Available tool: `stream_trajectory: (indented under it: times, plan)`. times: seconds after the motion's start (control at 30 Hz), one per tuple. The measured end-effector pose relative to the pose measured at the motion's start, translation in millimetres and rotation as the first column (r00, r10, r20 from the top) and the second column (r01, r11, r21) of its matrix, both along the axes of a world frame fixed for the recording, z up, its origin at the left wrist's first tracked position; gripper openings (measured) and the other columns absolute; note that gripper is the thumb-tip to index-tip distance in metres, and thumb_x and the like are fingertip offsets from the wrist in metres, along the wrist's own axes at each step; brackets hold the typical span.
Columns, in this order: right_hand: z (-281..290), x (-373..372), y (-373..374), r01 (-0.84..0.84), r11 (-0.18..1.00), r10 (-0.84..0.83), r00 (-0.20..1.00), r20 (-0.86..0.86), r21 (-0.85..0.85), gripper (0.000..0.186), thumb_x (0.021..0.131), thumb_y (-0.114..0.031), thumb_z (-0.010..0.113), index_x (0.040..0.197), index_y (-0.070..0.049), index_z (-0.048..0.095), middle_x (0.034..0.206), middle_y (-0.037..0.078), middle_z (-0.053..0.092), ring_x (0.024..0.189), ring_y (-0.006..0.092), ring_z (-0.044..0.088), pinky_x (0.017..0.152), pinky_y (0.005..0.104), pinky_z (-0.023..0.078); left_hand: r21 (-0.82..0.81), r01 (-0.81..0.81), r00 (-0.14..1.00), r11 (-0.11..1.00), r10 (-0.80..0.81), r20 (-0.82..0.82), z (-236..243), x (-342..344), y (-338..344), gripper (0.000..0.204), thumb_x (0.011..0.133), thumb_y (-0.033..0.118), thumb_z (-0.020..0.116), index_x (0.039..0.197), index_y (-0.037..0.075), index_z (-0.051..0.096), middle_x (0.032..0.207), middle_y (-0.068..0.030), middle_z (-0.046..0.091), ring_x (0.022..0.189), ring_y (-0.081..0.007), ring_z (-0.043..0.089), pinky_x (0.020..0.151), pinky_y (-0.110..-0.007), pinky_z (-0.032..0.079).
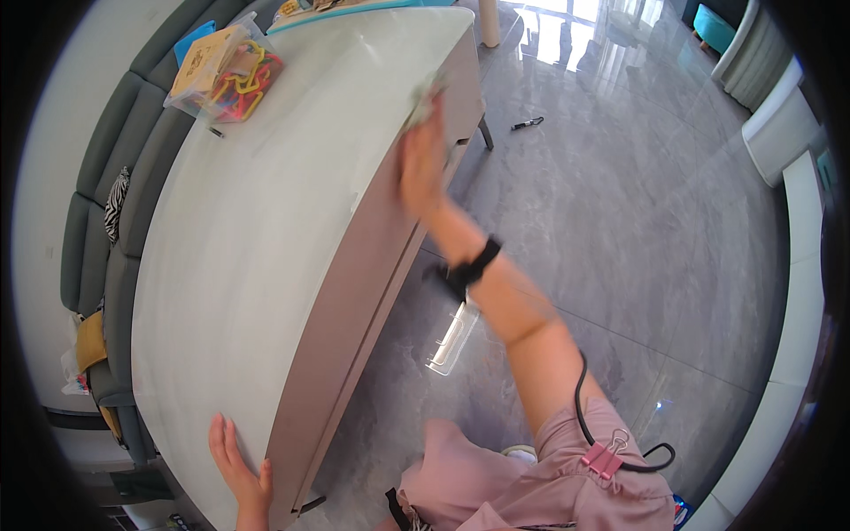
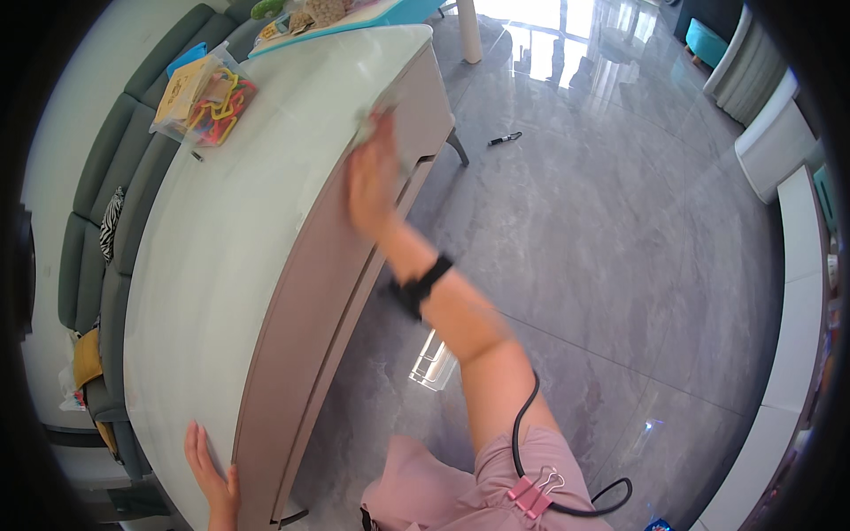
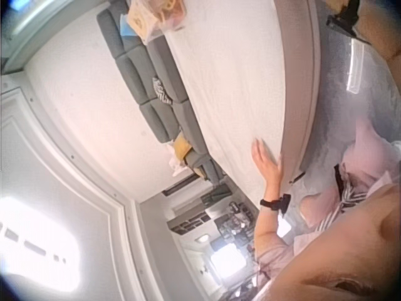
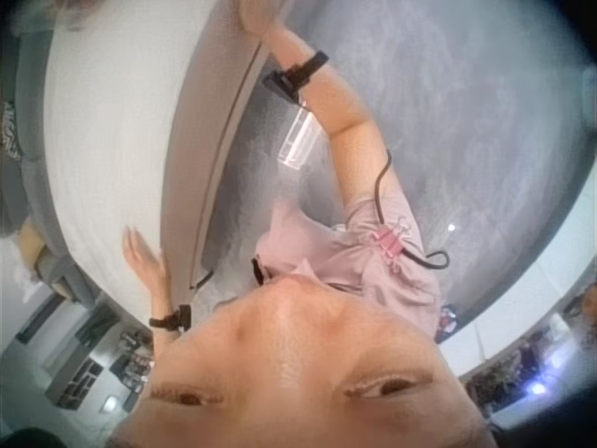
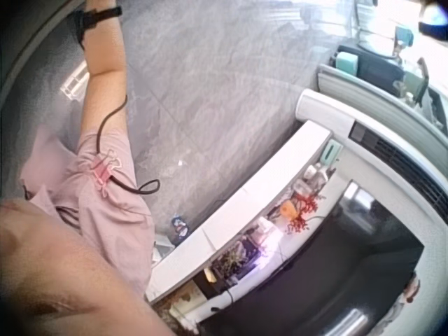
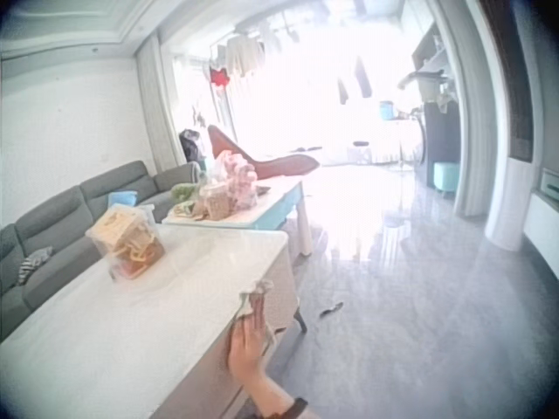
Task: The person wipes a white coffee table with a cloth, moving a plastic container and a small black object aside to clean underneath. They then wipe the table's top surface and the side edges of the table.
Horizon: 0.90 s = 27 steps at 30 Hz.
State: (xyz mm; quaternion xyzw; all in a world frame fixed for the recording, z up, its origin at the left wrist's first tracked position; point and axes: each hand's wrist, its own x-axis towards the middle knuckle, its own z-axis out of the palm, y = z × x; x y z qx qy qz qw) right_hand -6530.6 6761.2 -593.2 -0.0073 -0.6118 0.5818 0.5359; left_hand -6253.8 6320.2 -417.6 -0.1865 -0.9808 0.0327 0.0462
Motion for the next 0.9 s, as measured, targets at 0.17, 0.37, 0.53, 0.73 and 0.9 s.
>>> stream_trajectory:
  times: [0.17, 0.37, 0.53, 0.73, 0.9]
  plan:
    - [-26.9, -91.9, 143.5, 0.208, 0.974, -0.214, 0.975, 0.054, 0.094, 0.045, 0.103, -0.014, 0.037, 0.145, 0.003, 0.037, 0.152, 0.023, 0.033, 0.142, 0.0376, 0.029, 0.118, 0.041, 0.022, 0.005, 0.013, 1.0, 1.0, -0.013, 0.001, -6.1, -2.2, 1.8, 0.075, 0.095, 0.054, 0.046, 0.143, -0.003, 0.039, 0.149, -0.0239, 0.036, 0.138, -0.0442, 0.032, 0.111, -0.055, 0.027]
    - [-99.2, -78.6, 109.4, 0.253, 0.959, -0.222, 0.952, 0.211, -0.13, 0.049, 0.103, -0.019, 0.039, 0.146, 0.003, 0.034, 0.153, 0.024, 0.032, 0.144, 0.0365, 0.027, 0.119, 0.0389, 0.02, 0.004, 0.023, 0.999, 1.0, -0.023, -0.023, -11.9, -3.2, 1.7, 0.074, 0.094, 0.053, 0.047, 0.142, -0.003, 0.039, 0.148, -0.0237, 0.036, 0.138, -0.0436, 0.033, 0.112, -0.053, 0.027]
    - [-86.7, 65.9, -125.9, 0.1, 0.979, -0.067, 0.982, 0.179, -0.18, 0.058, 0.101, -0.016, 0.042, 0.153, -0.001, 0.022, 0.16, 0.021, 0.017, 0.148, 0.0392, 0.016, 0.119, 0.0476, 0.016, 0.006, -0.002, 1.0, 1.0, 0.002, -0.028, -3.0, -1.3, 6.5, 0.073, 0.095, 0.052, 0.048, 0.142, -0.002, 0.041, 0.149, -0.0226, 0.037, 0.138, -0.0411, 0.034, 0.113, -0.051, 0.027]
    - [-96.1, 195.8, -237.1, -0.334, 0.934, 0.303, 0.928, 0.218, 0.125, 0.072, 0.086, -0.002, 0.058, 0.15, -0.013, 0.026, 0.16, 0.025, 0.012, 0.147, 0.0471, 0.011, 0.118, 0.0552, 0.014, 0.044, 0.007, 0.999, 0.999, -0.005, -0.054, -3.5, -0.1, 4.9, 0.073, 0.093, 0.053, 0.05, 0.142, 0.0, 0.043, 0.149, -0.0207, 0.039, 0.138, -0.0391, 0.035, 0.114, -0.049, 0.027]
    - [-92.5, 140.8, -177.9, -0.16, 0.987, 0.159, 0.968, 0.194, -0.007, 0.071, 0.092, 0.0, 0.05, 0.155, -0.009, 0.018, 0.161, 0.022, 0.011, 0.149, 0.041, 0.008, 0.12, 0.0483, 0.01, 0.11, 0.057, 0.995, 0.992, -0.047, -0.088, -15.3, -6.4, 10.1, 0.067, 0.09, 0.041, 0.06, 0.141, 0.001, 0.044, 0.149, -0.0192, 0.04, 0.137, -0.0384, 0.037, 0.113, -0.047, 0.03]
